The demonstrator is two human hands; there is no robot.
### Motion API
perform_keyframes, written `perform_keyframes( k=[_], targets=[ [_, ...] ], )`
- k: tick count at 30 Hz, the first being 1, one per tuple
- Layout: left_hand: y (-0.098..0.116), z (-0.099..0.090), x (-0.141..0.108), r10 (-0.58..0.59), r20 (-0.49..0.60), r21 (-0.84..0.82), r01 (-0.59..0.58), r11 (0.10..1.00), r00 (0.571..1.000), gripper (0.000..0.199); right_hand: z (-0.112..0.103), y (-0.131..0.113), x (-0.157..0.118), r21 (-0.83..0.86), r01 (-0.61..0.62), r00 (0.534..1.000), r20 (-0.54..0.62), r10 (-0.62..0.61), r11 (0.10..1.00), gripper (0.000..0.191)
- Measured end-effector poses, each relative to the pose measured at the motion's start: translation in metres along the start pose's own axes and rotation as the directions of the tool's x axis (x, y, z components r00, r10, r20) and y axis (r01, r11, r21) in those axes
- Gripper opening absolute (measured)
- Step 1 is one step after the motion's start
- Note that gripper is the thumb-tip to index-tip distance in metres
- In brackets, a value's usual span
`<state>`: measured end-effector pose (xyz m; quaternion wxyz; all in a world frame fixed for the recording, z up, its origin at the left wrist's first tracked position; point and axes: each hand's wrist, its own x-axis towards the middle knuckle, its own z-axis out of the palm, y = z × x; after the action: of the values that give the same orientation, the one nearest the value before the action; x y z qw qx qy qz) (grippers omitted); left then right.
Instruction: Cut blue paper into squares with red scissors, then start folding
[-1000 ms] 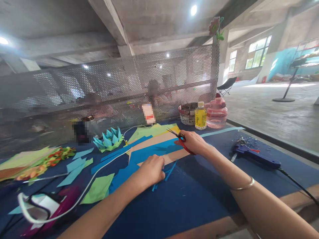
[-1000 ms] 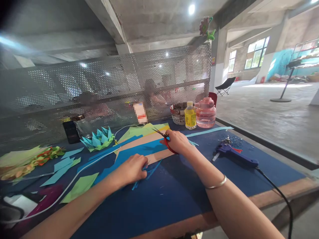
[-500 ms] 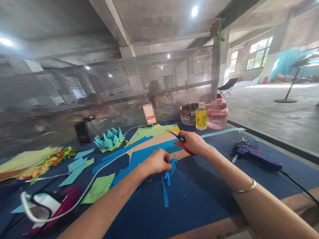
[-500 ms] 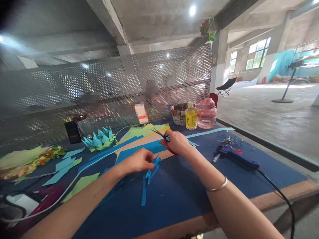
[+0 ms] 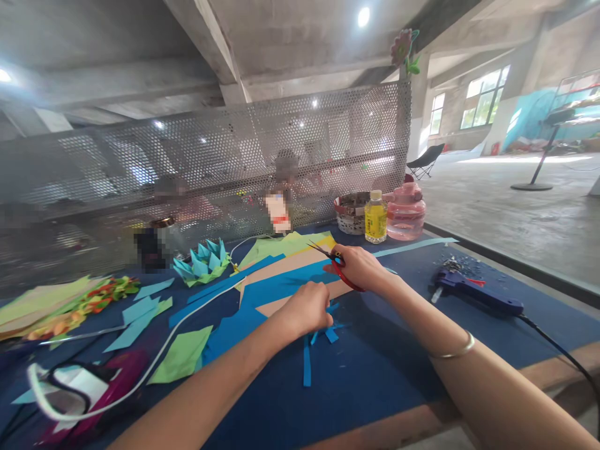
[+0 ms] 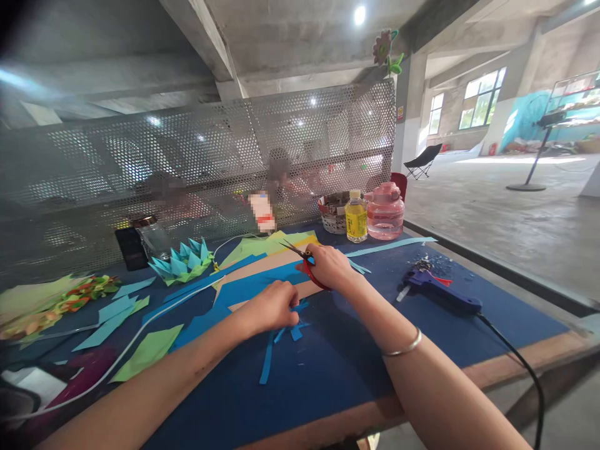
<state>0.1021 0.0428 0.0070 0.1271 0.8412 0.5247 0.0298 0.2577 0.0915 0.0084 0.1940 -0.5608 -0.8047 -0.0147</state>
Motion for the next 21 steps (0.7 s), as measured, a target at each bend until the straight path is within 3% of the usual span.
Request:
perform_keyframes(
  k=[5,9,13,18,21],
  targets=[
    [-0.015,-0.01,-0.004,0.005,0.079,-0.178,0.009,0.984,0.997,0.003,0.0,0.001,0.001,0.0,0.002,1.0,-0.005,-0.002,1.0,0.045],
    [-0.027,-0.022,-0.015,-0.001,0.082,-0.275,0.023,0.961,0.997,0.009,0.003,0.002,0.003,0.001,0.0,1.0,-0.007,0.0,1.0,0.045],
    [-0.034,-0.02,-0.028,0.002,0.077,-0.321,0.023,0.947,0.997,0.013,0.004,0.002,0.002,0.002,0.0,1.0,-0.003,0.0,1.0,0.041],
    [-0.041,-0.012,-0.038,0.132,0.015,-0.134,-0.129,0.983,0.991,0.012,0.003,0.002,0.0,0.002,0.001,1.0,0.008,-0.001,1.0,0.04],
    [-0.044,-0.016,-0.048,0.25,0.079,-0.044,-0.247,0.968,0.965,0.019,0.002,0.001,0.0,0.001,0.003,1.0,0.015,-0.003,1.0,0.039]
  ],
)
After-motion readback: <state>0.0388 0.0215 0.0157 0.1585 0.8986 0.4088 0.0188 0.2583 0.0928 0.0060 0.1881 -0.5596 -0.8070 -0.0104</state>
